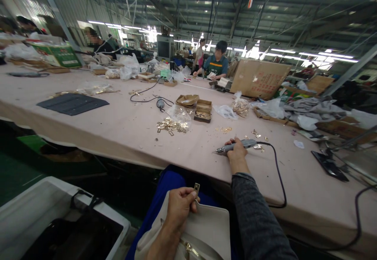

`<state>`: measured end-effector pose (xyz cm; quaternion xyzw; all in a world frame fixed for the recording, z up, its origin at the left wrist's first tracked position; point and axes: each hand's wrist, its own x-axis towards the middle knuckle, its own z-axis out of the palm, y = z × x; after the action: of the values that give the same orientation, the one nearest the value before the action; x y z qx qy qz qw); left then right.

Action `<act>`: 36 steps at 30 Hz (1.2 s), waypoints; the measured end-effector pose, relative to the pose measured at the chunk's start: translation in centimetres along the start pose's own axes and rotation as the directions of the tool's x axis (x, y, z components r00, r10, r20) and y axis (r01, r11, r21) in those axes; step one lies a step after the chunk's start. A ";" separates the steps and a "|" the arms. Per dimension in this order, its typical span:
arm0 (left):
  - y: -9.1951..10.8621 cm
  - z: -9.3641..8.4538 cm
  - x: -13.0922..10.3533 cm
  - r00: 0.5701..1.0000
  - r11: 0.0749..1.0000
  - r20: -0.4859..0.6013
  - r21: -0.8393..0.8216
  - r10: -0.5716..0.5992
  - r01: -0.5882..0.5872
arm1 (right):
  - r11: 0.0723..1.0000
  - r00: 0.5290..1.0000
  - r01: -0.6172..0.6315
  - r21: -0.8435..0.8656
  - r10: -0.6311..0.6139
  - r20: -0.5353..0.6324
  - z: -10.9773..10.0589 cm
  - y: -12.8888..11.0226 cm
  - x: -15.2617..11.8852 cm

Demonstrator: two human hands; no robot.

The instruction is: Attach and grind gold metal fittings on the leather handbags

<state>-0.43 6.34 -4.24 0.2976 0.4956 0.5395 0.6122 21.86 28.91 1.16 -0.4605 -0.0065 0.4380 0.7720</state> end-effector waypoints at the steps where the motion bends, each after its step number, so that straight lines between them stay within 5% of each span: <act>1: 0.0 0.0 0.0 1.000 1.000 0.001 0.001 0.000 0.000 | 1.000 1.000 0.003 -0.003 -0.003 0.000 0.0 0.0 0.0; 36: 0.3 -0.1 -0.2 1.000 1.000 -0.005 -0.019 0.015 -0.015 | 0.999 0.998 0.047 -0.019 -0.047 -0.052 -0.7 0.0 0.0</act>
<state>-0.65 6.18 -3.90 0.2943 0.4894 0.5496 0.6097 22.11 28.44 0.77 -0.4782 -0.0011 0.4075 0.7780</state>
